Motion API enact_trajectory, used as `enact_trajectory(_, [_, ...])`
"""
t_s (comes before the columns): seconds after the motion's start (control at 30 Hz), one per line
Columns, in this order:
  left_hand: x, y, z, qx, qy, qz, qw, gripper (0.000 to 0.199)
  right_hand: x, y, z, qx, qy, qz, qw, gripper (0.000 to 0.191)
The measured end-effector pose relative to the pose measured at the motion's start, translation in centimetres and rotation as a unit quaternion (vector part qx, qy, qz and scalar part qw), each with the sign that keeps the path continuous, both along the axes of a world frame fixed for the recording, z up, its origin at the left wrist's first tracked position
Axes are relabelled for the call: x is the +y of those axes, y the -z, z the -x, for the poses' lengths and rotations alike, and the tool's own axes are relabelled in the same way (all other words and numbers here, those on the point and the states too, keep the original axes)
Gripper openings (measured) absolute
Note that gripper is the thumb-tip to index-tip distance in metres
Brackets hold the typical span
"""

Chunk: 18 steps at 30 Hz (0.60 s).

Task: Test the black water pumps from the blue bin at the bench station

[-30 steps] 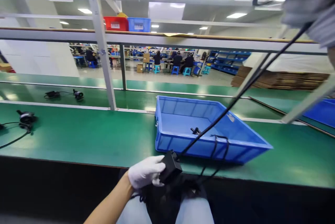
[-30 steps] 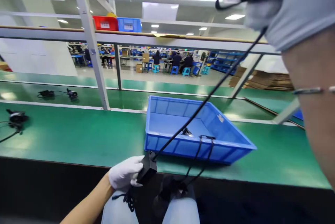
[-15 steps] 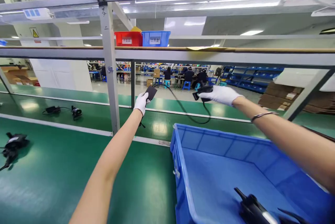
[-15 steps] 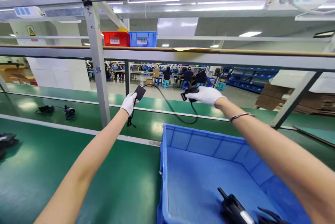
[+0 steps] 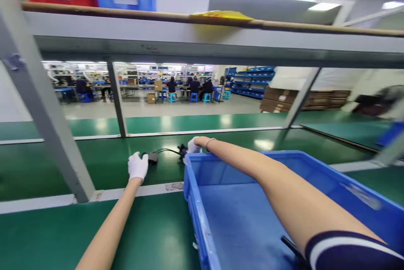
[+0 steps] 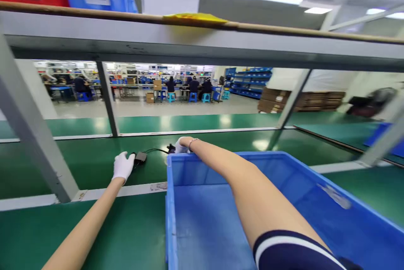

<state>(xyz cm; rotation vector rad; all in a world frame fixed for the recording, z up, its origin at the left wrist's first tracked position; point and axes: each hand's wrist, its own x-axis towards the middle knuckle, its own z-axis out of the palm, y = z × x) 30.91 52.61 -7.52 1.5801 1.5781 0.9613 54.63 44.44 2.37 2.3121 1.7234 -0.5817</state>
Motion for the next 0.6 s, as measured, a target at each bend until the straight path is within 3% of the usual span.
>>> enact_trajectory(0.13, [-3.1, -2.9, 0.0, 0.006, 0.062, -0.038, 0.997, 0.044, -4.8, -5.3, -2.6, -0.038, 0.004, -0.011, 0.999, 0.034])
enact_trajectory(0.2, [-5.7, -4.2, 0.0, -0.012, 0.102, -0.049, 0.993, 0.048, -9.4, -7.8, -4.2, -0.063, 0.003, -0.033, 0.997, 0.036])
enact_trajectory(0.27, [-9.0, -5.3, -0.1, -0.037, 0.148, -0.053, 0.987, 0.051, -15.2, -9.0, -5.0, -0.086, 0.005, -0.03, 0.996, 0.035])
enact_trajectory(0.33, [-12.9, -6.4, -0.3, -0.068, 0.201, -0.054, 0.976, 0.051, -21.4, -8.4, -4.6, -0.094, 0.007, 0.014, 0.995, 0.034])
enact_trajectory(0.43, [-19.1, -8.4, -0.5, -0.114, 0.283, -0.058, 0.95, 0.051, -29.4, -5.0, -2.3, -0.076, 0.0, 0.098, 0.992, 0.038])
enact_trajectory(0.53, [-24.8, -10.6, -0.6, -0.151, 0.352, -0.06, 0.922, 0.048, -34.2, -1.4, 0.0, -0.065, -0.016, 0.095, 0.993, 0.034])
enact_trajectory(0.6, [-27.8, -11.5, -0.7, -0.179, 0.381, -0.038, 0.906, 0.04, -35.7, -0.2, 0.7, -0.065, -0.023, 0.052, 0.996, 0.028])
